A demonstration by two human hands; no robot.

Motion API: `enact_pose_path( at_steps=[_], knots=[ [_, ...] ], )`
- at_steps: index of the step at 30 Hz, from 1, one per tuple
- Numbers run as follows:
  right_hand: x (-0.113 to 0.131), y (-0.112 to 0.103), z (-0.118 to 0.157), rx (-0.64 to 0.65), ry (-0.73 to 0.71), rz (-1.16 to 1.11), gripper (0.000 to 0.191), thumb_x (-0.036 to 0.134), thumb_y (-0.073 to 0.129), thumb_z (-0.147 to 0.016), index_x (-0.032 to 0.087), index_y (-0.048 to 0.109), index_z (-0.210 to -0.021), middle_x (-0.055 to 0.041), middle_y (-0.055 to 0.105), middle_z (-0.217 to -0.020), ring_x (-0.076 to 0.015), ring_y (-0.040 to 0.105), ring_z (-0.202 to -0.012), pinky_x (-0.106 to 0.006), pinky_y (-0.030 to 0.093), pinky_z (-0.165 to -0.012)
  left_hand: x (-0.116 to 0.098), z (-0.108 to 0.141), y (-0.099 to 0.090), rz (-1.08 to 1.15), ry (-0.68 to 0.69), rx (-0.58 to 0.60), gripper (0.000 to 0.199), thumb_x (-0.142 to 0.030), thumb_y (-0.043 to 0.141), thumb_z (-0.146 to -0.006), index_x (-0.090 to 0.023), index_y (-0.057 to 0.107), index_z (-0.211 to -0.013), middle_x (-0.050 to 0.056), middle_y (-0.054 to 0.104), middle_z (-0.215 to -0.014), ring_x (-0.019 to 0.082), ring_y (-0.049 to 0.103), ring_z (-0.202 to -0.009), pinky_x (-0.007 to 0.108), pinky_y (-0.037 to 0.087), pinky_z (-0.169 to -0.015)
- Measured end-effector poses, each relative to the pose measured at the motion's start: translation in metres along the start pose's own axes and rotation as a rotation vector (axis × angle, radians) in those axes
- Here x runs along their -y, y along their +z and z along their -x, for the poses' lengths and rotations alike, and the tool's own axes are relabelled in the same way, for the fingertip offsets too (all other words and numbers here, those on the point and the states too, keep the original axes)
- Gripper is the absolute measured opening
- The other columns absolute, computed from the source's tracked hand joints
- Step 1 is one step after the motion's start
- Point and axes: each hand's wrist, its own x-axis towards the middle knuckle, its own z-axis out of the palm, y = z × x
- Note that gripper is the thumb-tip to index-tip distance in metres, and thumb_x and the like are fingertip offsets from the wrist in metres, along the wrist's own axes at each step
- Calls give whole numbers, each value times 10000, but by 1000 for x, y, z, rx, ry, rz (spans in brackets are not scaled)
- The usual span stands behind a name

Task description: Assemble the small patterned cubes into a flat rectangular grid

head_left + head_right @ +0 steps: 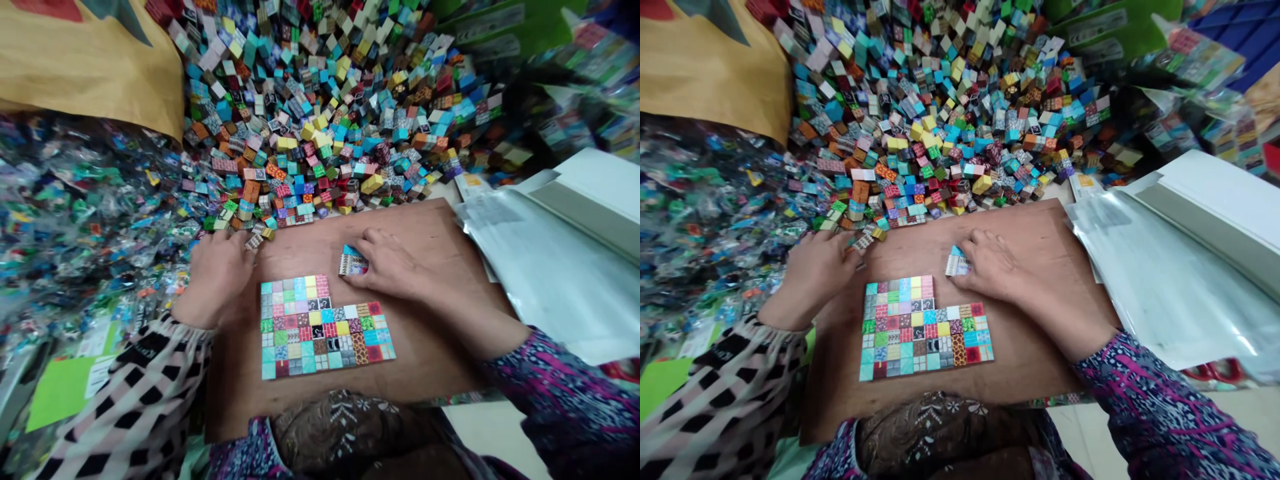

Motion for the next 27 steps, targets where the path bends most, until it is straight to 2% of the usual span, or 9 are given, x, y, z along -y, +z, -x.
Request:
enact_pose_path(
  at_steps=[3, 8, 11, 13, 15, 18, 20, 24, 27],
  knots=[
    [0, 0, -1, 6, -3, 5, 427, 499, 677, -850, 156, 682, -1104, -160, 596, -1141, -340, 564, -1045, -447, 468, -910, 6, 2, 6, -16, 1, 64, 436, -298, 397, -969, -149, 707, -1236, 176, 706, -1075, 366, 677, -1002, 442, 508, -800],
    [1, -4, 1, 70, -46, 37, 435, 529, 682, -862, 154, 692, -1082, -174, 597, -1166, -354, 581, -1049, -488, 481, -918, 6, 2, 21, 95, 37, -61, 425, -285, 435, -949, -201, 711, -1261, 124, 684, -989, 309, 669, -952, 379, 503, -750],
    [-5, -9, 4, 110, -78, -19, 531, 533, 704, -862, 152, 659, -1229, -190, 594, -1248, -395, 561, -1169, -558, 460, -990, 9, 1, 25, 181, 40, -110, 391, -280, 507, -919, -219, 723, -1239, 100, 666, -986, 276, 662, -904, 351, 495, -718],
    [-11, -15, 4, 94, -78, -134, 616, 529, 686, -887, 162, 584, -1371, -193, 591, -1301, -396, 554, -1221, -583, 450, -1024, 10, 2, 22, 224, 19, -115, 379, -293, 548, -905, -220, 726, -1232, 95, 658, -991, 268, 657, -867, 350, 486, -693],
    [-15, -22, 3, 16, -78, -286, 593, 497, 636, -935, 167, 549, -1420, -185, 603, -1310, -368, 577, -1216, -562, 467, -1027, 6, 5, 16, 279, 8, -136, 366, -327, 573, -903, -222, 729, -1217, 92, 655, -996, 261, 650, -845, 350, 479, -681],
    [-14, -30, -3, -127, -78, -516, 466, 423, 592, -972, 157, 606, -1355, -168, 637, -1293, -319, 609, -1184, -506, 503, -1013, -6, 8, 5, 406, 63, -193, 326, -345, 606, -875, -227, 742, -1146, 69, 657, -964, 232, 637, -827, 335, 478, -695],
    [-8, -31, -9, -155, -78, -670, 419, 406, 609, -964, 154, 644, -1297, -157, 655, -1284, -294, 625, -1156, -481, 524, -994, -19, 7, -2, 549, 121, -193, 305, -305, 618, -833, -218, 746, -1096, 49, 658, -928, 200, 623, -789, 317, 481, -696],
    [8, -25, -21, -35, -128, -983, 552, 402, 675, -915, 180, 564, -1408, -137, 647, -1349, -252, 657, -1092, -441, 569, -923, -46, 1, -11, 939, 208, -92, 326, -219, 610, -773, -182, 727, -1075, 49, 705, -962, 166, 626, -747, 301, 502, -676],
    [11, -20, -27, 47, -235, -1174, 574, 395, 709, -885, 217, 563, -1411, -97, 629, -1414, -237, 646, -1165, -438, 549, -987, -64, -7, -12, 1112, 321, -63, 330, -198, 646, -749, -182, 713, -1072, 64, 738, -1057, 203, 671, -916, 347, 544, -808]
  ],
)
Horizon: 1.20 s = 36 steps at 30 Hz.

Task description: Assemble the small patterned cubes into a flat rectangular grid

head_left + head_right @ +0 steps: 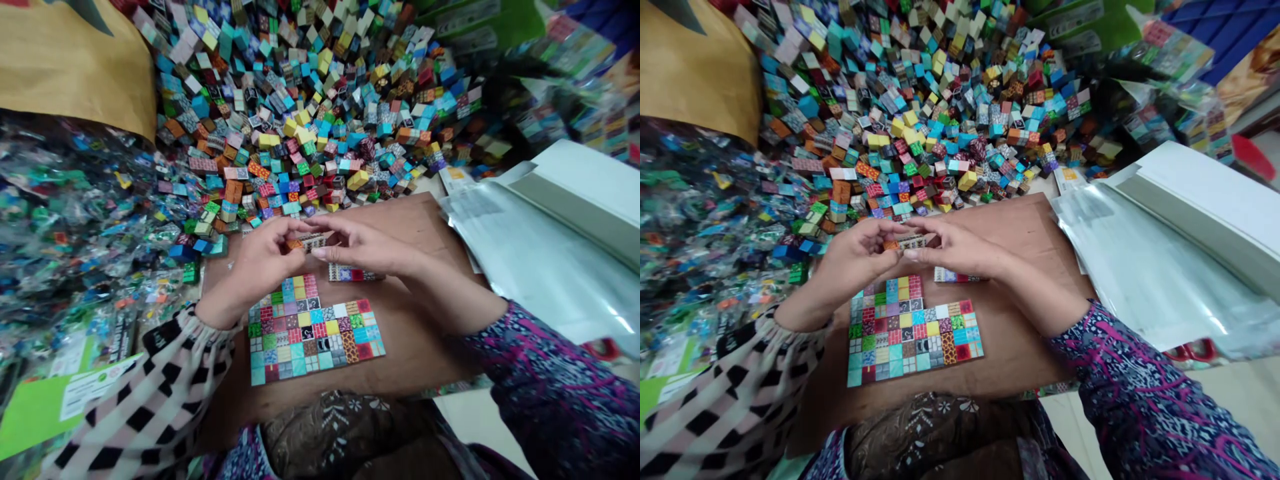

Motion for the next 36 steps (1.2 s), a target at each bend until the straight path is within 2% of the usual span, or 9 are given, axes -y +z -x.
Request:
enact_pose_path(
  at_steps=[3, 5, 8, 12, 15, 19, 25, 31, 36],
  knots=[
    [-2, -6, 0, -25, -52, -60, 372, 363, 707, -886, 225, 686, -1231, -55, 685, -1346, -225, 623, -1236, -442, 474, -1103, 0, -10, 11, 78, 76, 77, 322, -197, 674, -770, -191, 701, -1091, 69, 740, -1110, 217, 674, -1018, 392, 545, -918],
    [-2, -14, 6, -69, -44, -37, 276, 340, 693, -901, 230, 721, -1153, -45, 721, -1281, -220, 645, -1201, -447, 470, -1108, 4, -15, 17, 133, 97, 133, 372, -195, 675, -800, -191, 676, -1172, 79, 732, -1159, 212, 675, -1048, 397, 548, -942],
    [-4, -31, 21, -112, -6, 72, 245, 351, 671, -925, 256, 733, -1142, -41, 728, -1267, -233, 657, -1176, -460, 489, -1087, 15, -19, 26, 154, 105, 189, 529, -197, 674, -824, -177, 589, -1345, 113, 693, -1275, 218, 667, -1106, 405, 550, -963],
    [-22, -57, 49, -239, 126, 389, 242, 376, 648, -942, 271, 744, -1137, -57, 749, -1191, -272, 680, -1098, -496, 522, -1028, 25, -19, 35, -11, 110, 274, 574, -222, 680, -827, -167, 567, -1387, 141, 652, -1356, 268, 636, -1205, 457, 522, -1021],
    [-38, -68, 65, -277, 192, 595, 248, 351, 637, -948, 251, 747, -1146, -79, 748, -1189, -296, 675, -1106, -521, 509, -1029, 22, -19, 40, -222, 126, 400, 566, -244, 747, -771, -176, 625, -1319, 136, 672, -1298, 337, 607, -1240, 527, 469, -1072],
    [-46, -62, 71, -270, 172, 663, 252, 337, 618, -960, 226, 745, -1147, -90, 744, -1162, -285, 672, -1080, -491, 518, -988, 13, -19, 47, -372, 120, 504, 595, -237, 783, -715, -180, 640, -1290, 115, 668, -1163, 331, 628, -1122, 500, 504, -995],
    [-38, -46, 64, -178, 130, 733, 250, 300, 550, -986, 222, 735, -1135, -90, 717, -1080, -257, 657, -1010, -426, 527, -911, 7, -18, 55, -404, 125, 518, 550, -178, 684, -748, -162, 626, -1295, 100, 618, -1107, 282, 610, -1040, 435, 519, -937],
    [-20, -35, 70, -68, 191, 897, 471, 519, 666, -914, 184, 687, -1244, -143, 636, -1120, -329, 599, -1071, -469, 501, -931, 2, -18, 54, -438, 73, 541, 541, -215, 730, -740, -136, 647, -1269, 82, 582, -1027, 251, 594, -929, 395, 518, -870],
    [-18, -27, 74, -37, 180, 913, 510, 515, 675, -908, 157, 656, -1271, -153, 599, -1147, -331, 568, -1095, -463, 492, -949, 6, -17, 54, -393, 106, 539, 596, -223, 740, -742, -186, 636, -1328, 66, 592, -990, 252, 594, -926, 394, 511, -867]
  ],
)
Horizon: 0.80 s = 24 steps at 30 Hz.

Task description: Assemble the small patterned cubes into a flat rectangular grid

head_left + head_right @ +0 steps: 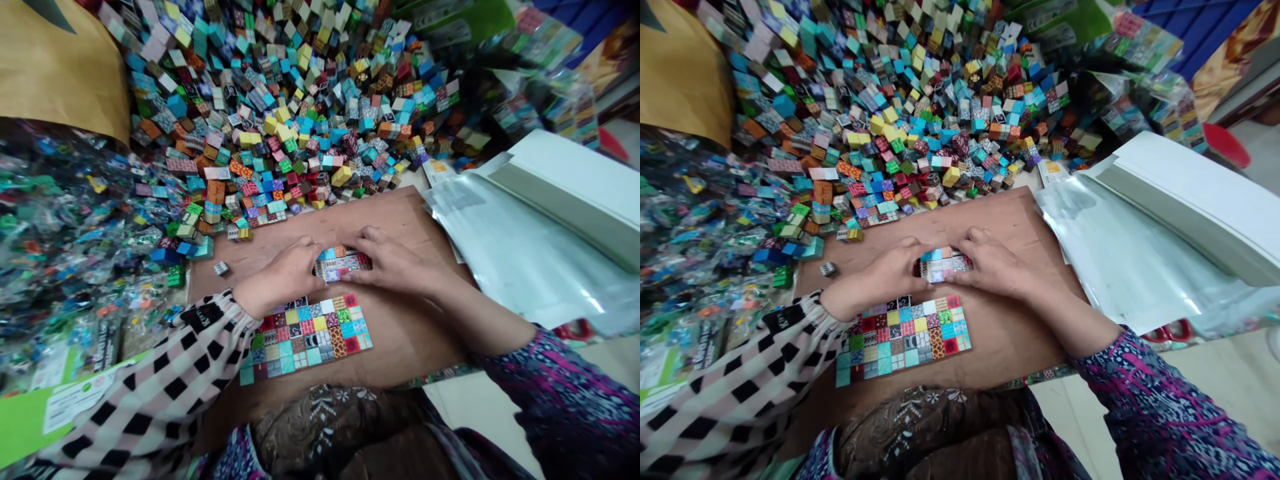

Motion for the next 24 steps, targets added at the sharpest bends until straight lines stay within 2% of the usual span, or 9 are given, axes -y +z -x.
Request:
enact_pose_path(
  at_steps=[5, 9, 11, 13, 16, 19, 21, 24],
  knots=[
    [2, 0, 2, 44, -19, 5, 480, 440, 680, -900, 190, 635, -1307, -140, 591, -1170, -330, 562, -1111, -457, 489, -953, 1, 9, -6, -3, 76, 28, 652, -204, 679, -806, -189, 544, -1444, 105, 655, -1144, 283, 603, -1091, 425, 501, -964],
    [7, -4, 3, 86, -27, -23, 488, 495, 637, -927, 191, 644, -1309, -144, 593, -1166, -331, 566, -1089, -463, 493, -936, 5, 28, -12, -59, -20, -77, 533, -264, 564, -912, -132, 552, -1428, 152, 682, -1189, 299, 641, -1123, 474, 503, -1003],
    [9, -5, 4, 108, -32, -35, 514, 532, 602, -945, 190, 641, -1327, -152, 593, -1173, -336, 563, -1089, -478, 492, -942, 10, 43, -11, -115, -56, -111, 516, -284, 512, -945, -124, 541, -1435, 173, 670, -1296, 308, 621, -1220, 496, 478, -1063],
    [11, -5, 4, 121, -35, -29, 523, 529, 578, -960, 185, 632, -1350, -160, 592, -1179, -342, 559, -1100, -493, 485, -961, 15, 61, -6, -189, -80, -89, 531, -331, 483, -971, -127, 517, -1461, 186, 598, -1447, 328, 543, -1358, 528, 425, -1135],
    [14, -3, 5, 123, -55, 4, 544, 503, 570, -970, 151, 612, -1384, -174, 586, -1190, -344, 549, -1125, -498, 470, -1001, 15, 86, 6, -276, -151, -17, 705, -511, 538, -953, -130, 432, -1536, 190, 443, -1599, 394, 353, -1508, 612, 284, -1222],
    [17, -1, 5, 126, -72, 35, 559, 496, 563, -977, 124, 604, -1393, -186, 585, -1191, -346, 543, -1137, -501, 466, -1018, 11, 100, 19, -311, -228, 45, 995, -677, 641, -842, -123, 313, -1601, 207, 309, -1663, 445, 210, -1553, 662, 191, -1241],
    [19, 0, 5, 125, -75, 37, 545, 488, 562, -978, 130, 609, -1387, -186, 587, -1196, -345, 544, -1140, -506, 466, -1022, 9, 103, 25, -327, -255, 46, 1107, -739, 671, -784, -122, 276, -1614, 222, 255, -1678, 460, 171, -1558, 671, 177, -1240],
    [24, 3, 4, 117, -80, 17, 528, 473, 565, -977, 147, 607, -1390, -180, 589, -1211, -338, 545, -1148, -508, 466, -1032, 10, 103, 33, -350, -232, 15, 1106, -764, 640, -792, -119, 275, -1612, 233, 249, -1679, 469, 169, -1556, 680, 173, -1231]
  ],
)
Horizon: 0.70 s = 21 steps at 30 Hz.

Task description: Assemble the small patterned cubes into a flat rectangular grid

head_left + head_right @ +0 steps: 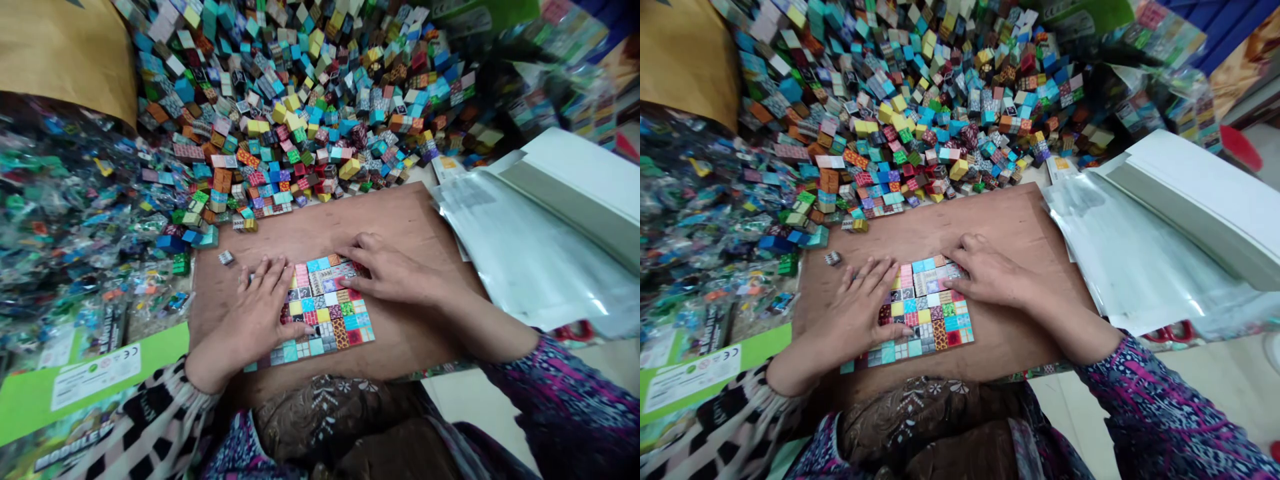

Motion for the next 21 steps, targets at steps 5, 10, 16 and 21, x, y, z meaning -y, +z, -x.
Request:
enact_pose_path(
  at_steps=[5, 10, 16, 21],
  knots=[
    [6, 6, 1, -21, 10, -22, 513, 476, 559, -979, 154, 613, -1374, -186, 579, -1261, -348, 532, -1180, -525, 464, -1047, 6, 0, 12, -27, 50, -59, 1104, -767, 603, -817, -99, 238, -1616, 262, 268, -1664, 484, 193, -1545, 693, 157, -1219],
    [5, 8, 10, -43, 45, -34, 767, 633, 622, -912, 160, 489, -1501, -220, 493, -1456, -391, 462, -1342, -584, 412, -1122, 8, 1, 16, -20, 67, -84, 1113, -756, 640, -799, -123, 226, -1616, 258, 266, -1667, 496, 196, -1538, 702, 170, -1211],
    [-3, 15, 29, -57, 84, -128, 998, 698, 676, -846, 208, 279, -1619, -207, 266, -1656, -376, 244, -1539, -592, 288, -1228, 7, 1, 14, 18, 73, -91, 1139, -791, 609, -798, -112, 209, -1620, 262, 230, -1676, 507, 148, -1546, 727, 140, -1206],
    [-12, 17, 36, -148, 101, -188, 892, 655, 653, -889, 244, 311, -1604, -177, 310, -1648, -350, 285, -1532, -592, 289, -1235, -8, -3, 9, 65, 198, -117, 982, -762, 499, -889, -198, 197, -1634, 198, 268, -1682, 436, 156, -1569, 695, 75, -1232]
  ],
)
